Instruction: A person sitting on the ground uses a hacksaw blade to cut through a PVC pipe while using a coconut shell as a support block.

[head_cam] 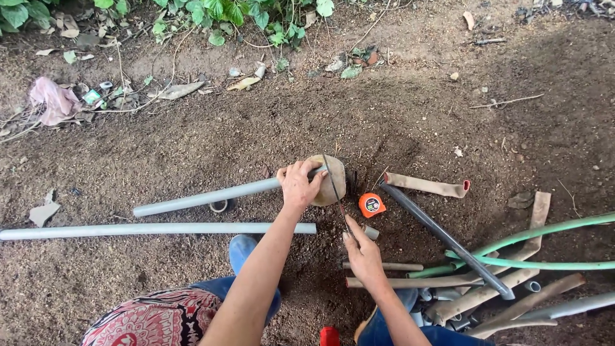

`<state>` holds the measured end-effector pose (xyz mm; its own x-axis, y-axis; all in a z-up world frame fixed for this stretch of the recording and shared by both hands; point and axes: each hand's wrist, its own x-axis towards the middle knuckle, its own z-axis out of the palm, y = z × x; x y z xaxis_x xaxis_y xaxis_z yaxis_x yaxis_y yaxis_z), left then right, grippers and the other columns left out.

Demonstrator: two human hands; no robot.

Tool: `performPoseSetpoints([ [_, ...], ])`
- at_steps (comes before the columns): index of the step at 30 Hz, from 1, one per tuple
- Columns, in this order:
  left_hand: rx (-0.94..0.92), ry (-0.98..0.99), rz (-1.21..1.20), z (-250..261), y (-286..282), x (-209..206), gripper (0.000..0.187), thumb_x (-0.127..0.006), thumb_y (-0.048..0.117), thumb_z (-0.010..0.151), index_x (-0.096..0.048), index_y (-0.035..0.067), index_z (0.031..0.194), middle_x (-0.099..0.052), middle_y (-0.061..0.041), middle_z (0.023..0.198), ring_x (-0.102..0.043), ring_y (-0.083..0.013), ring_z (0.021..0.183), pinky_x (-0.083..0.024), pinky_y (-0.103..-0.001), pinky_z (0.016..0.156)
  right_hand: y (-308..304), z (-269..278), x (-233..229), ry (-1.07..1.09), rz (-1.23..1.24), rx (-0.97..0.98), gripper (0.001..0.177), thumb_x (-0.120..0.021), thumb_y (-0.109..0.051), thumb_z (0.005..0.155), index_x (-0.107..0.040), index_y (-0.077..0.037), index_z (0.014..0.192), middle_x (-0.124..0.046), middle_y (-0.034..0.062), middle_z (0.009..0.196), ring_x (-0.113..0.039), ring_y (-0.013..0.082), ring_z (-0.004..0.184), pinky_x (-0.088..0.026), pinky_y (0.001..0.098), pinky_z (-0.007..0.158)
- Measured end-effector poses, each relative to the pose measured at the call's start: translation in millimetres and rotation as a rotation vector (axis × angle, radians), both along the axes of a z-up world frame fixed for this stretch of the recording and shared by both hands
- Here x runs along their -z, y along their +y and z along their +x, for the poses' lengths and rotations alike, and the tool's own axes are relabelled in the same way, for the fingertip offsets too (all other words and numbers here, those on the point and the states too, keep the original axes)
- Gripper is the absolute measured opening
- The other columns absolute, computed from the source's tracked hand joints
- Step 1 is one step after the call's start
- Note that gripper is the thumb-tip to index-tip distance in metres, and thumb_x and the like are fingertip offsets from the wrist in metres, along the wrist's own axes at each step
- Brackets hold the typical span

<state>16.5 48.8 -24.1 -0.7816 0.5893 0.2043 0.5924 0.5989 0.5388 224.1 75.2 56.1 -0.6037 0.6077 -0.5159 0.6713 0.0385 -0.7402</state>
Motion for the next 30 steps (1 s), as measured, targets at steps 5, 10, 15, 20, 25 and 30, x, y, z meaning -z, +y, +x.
performPoseSetpoints([
  [5,0.002,0.007,0.014,0,0,0,0.027,-0.061,0.046,0.083,-0.068,0.024,0.097,-0.062,0.0,0.088,-0.053,-0.0146,0.084,-0.023,-0.035,0.091,-4,7,6,0.082,0.018,-0.008,0.05,-0.047,-0.024,0.088,-0.043,-0.02,0.138,-0.053,0.0042,0.135,-0.055,0.0181,0.109,-0.044,0.0294,0.092],
  [10,0.0,-0.018,-0.007,0,-1,-2,0.027,-0.06,0.046,0.084,-0.068,0.025,0.098,-0.061,0.0,0.088,-0.053,-0.0149,0.084,-0.023,-0.035,0.092,-4,4,-2,0.078,0.01,0.0,0.048,-0.047,-0.023,0.089,-0.044,-0.022,0.137,-0.049,0.0048,0.139,-0.055,0.0191,0.118,-0.044,0.0292,0.097],
  [15,0.004,-0.044,-0.032,-1,0,-1,0.029,-0.058,0.049,0.084,-0.068,0.025,0.098,-0.062,0.0,0.087,-0.053,-0.0148,0.083,-0.022,-0.036,0.092,-4,7,2,0.13,-0.007,0.026,0.047,-0.048,-0.021,0.089,-0.045,-0.016,0.136,-0.05,0.0064,0.139,-0.053,0.0187,0.123,-0.041,0.0264,0.1],
  [20,0.006,-0.021,0.025,2,-1,-3,0.027,-0.061,0.046,0.083,-0.069,0.024,0.097,-0.06,0.0,0.085,-0.052,-0.0151,0.082,-0.023,-0.036,0.092,2,-14,-16,0.02,-0.05,0.056,0.049,-0.047,-0.021,0.09,-0.045,-0.022,0.139,-0.068,0.0033,0.093,-0.047,0.0099,0.059,-0.043,0.0232,0.058],
  [25,0.008,0.006,0.049,1,0,-6,0.027,-0.061,0.045,0.082,-0.069,0.023,0.096,-0.061,0.0,0.088,-0.054,-0.0158,0.085,-0.024,-0.036,0.092,-3,-3,-10,0.084,-0.057,0.071,0.049,-0.048,-0.021,0.09,-0.047,-0.017,0.139,-0.063,0.0022,0.081,-0.049,0.0105,0.063,-0.042,0.0224,0.06],
  [30,0.011,-0.112,-0.009,-7,-1,18,0.026,-0.061,0.052,0.082,-0.061,0.037,0.102,-0.061,0.005,0.097,-0.057,-0.017,0.103,-0.028,-0.044,0.099,-2,-21,-30,0.18,-0.084,0.061,0.044,-0.043,-0.021,0.095,-0.044,-0.015,0.139,-0.04,0.0171,0.143,-0.036,0.0332,0.133,-0.032,0.0488,0.107],
])
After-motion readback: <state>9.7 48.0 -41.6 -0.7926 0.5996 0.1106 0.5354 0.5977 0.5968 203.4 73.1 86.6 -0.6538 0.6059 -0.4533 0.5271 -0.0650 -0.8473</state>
